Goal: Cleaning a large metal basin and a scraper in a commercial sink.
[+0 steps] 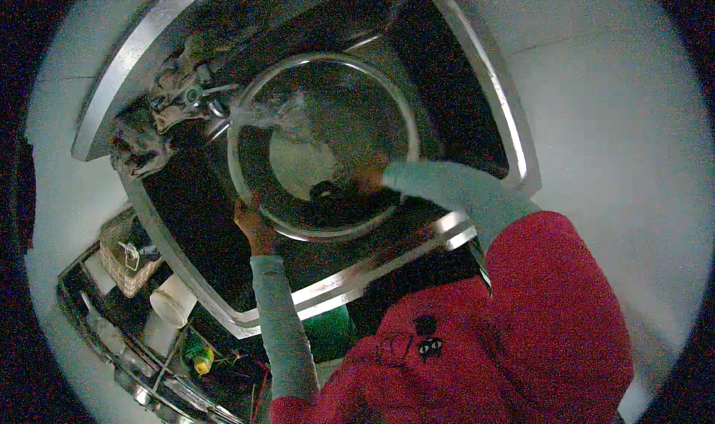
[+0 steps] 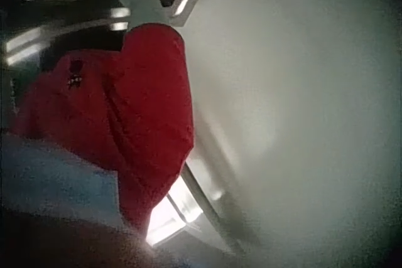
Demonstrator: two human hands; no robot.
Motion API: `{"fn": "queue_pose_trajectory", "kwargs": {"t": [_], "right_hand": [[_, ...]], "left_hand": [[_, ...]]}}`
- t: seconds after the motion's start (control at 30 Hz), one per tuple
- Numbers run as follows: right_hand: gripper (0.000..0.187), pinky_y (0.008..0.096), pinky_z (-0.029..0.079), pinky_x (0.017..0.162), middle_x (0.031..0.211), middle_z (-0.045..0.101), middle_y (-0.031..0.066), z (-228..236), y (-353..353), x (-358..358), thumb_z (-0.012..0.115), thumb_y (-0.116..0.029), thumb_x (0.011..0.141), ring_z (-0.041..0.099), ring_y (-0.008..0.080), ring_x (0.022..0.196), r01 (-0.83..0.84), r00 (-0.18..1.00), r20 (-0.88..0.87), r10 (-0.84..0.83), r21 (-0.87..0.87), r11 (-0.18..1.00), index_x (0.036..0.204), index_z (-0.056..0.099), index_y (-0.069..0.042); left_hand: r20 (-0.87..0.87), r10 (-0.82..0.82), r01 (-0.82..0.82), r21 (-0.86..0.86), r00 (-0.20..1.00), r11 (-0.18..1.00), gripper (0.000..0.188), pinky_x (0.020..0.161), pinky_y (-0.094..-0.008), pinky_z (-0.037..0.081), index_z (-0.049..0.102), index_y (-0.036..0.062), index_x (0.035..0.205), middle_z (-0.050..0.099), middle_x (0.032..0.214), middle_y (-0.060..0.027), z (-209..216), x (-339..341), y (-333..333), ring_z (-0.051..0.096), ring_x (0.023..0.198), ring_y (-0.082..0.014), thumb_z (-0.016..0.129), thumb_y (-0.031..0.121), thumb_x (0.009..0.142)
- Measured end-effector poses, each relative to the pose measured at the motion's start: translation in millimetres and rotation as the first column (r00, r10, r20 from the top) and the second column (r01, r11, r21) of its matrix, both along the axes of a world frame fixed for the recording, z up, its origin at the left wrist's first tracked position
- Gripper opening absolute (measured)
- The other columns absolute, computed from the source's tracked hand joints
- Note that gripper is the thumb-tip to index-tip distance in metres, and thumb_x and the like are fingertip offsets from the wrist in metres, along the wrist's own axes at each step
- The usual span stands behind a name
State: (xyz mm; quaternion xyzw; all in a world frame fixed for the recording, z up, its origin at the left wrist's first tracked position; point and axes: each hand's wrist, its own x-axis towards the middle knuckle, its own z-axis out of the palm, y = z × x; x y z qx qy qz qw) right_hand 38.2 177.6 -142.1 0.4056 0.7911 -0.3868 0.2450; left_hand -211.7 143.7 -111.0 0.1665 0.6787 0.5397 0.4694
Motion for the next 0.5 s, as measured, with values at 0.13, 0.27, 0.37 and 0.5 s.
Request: {"fn": "queue_pose_trajectory", "kwargs": {"t": [0.13,0.27,0.37,0.5], "right_hand": [[0.045,0.0425,0.029,0.088,0.112,0.039,0.0166,-55,99,41,0.053,-0.012,0.068,0.037,0.0305,0.105,0.484,0.825,-0.456,-0.334,0.266,0.834,0.112,0.040,-0.012],[0.049,0.0483,0.027,0.088,0.121,0.027,0.0189,-80,103,17,0.045,-0.025,0.074,0.031,0.0371,0.107,0.295,0.941,-0.272,-0.203,0.360,0.885,0.120,0.028,-0.018],[0.048,0.0485,0.028,0.087,0.119,0.030,0.0182,-97,48,2,0.048,-0.027,0.072,0.031,0.0351,0.108,0.222,0.972,-0.039,-0.233,0.480,0.849,0.118,0.032,-0.022],[0.041,0.0410,0.033,0.085,0.114,0.036,0.0172,-65,84,4,0.047,-0.014,0.074,0.036,0.0316,0.104,0.157,0.986,-0.067,-0.150,0.105,0.982,0.114,0.038,-0.010]], "left_hand": [[-0.033,-0.033,0.029,-0.095,0.999,0.995,0.015,0.053,-0.0270,0.040,0.049,-0.0017,0.079,0.052,0.069,-0.0046,15,31,11,0.048,0.061,-0.0120,0.058,0.005,0.070],[-0.039,0.000,-0.004,-0.111,0.999,0.994,0.015,0.052,-0.0243,0.041,0.050,-0.0008,0.083,0.051,0.067,-0.0027,3,22,0,0.049,0.060,-0.0097,0.055,0.010,0.074],[0.101,0.026,-0.015,-0.110,0.995,0.994,0.016,0.059,-0.0255,0.042,0.049,-0.0004,0.087,0.052,0.073,-0.0047,-7,11,-16,0.050,0.065,-0.0126,0.051,0.011,0.076],[0.234,0.133,-0.106,-0.125,0.963,0.987,0.019,0.068,-0.0273,0.041,0.047,-0.0008,0.093,0.052,0.083,-0.0074,6,7,-19,0.050,0.076,-0.0159,0.048,0.012,0.078]]}}
